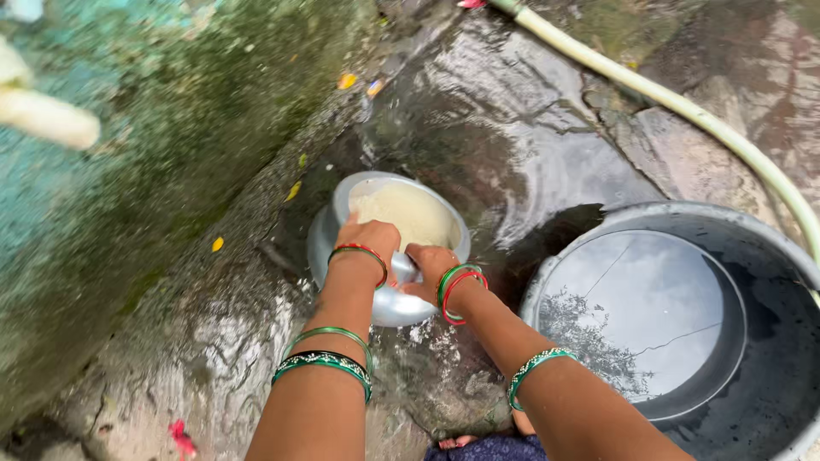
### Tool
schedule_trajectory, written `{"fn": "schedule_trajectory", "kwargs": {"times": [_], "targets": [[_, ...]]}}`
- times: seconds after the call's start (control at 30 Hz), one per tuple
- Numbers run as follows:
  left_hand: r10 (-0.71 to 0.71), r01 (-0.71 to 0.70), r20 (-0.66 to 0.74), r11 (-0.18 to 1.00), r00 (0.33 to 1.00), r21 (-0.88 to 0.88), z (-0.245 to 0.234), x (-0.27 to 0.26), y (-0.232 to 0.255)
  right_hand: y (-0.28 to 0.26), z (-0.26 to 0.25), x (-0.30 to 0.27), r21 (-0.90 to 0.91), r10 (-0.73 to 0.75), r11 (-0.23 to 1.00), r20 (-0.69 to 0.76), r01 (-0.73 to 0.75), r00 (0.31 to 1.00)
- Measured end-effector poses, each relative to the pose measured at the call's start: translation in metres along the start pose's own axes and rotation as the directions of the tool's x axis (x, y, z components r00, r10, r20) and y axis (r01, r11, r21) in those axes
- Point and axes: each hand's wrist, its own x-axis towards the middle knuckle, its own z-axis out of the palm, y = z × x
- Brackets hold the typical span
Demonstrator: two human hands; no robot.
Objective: The person washes rice in a metal bowl by hand under a running tap, stirring the rice with their hands and tilting the bowl to pour out the milky water.
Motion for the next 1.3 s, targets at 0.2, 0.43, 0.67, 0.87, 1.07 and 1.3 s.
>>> {"fn": "schedule_trajectory", "kwargs": {"times": [0.2, 0.43, 0.67, 0.87, 1.07, 1.3], "targets": [[-0.003, -0.009, -0.162, 0.997, 0.987, -0.071, 0.073, -0.016, -0.028, -0.036, 0.024, -0.006, -0.354, 0.005, 0.934, 0.144, 0.047, 0.99], [-0.076, 0.01, -0.493, 0.991, 0.867, -0.136, 0.135, 0.014, -0.026, -0.024, 0.044, 0.014, -0.604, -0.135, 0.776, 0.122, 0.181, 0.983], [-0.228, 0.138, -0.493, 0.968, 0.84, -0.211, 0.154, 0.051, -0.033, 0.005, 0.078, 0.059, -0.73, -0.206, 0.664, 0.031, 0.163, 0.978], [-0.25, 0.003, -0.596, 0.923, 0.763, -0.384, 0.169, 0.041, -0.053, 0.012, 0.051, 0.065, -0.605, -0.394, 0.708, 0.088, 0.363, 0.915], [-0.266, 0.041, -0.608, 0.933, 0.748, -0.358, 0.115, -0.037, -0.089, -0.076, -0.025, 0.067, -0.416, 0.25, 0.898, 0.21, -0.145, 0.945], [-0.242, -0.006, -0.922, 0.967, 0.304, -0.256, 0.011, -0.129, -0.115, -0.146, -0.089, 0.072, -0.359, 0.091, 0.932, 0.111, -0.045, 0.99]]}}
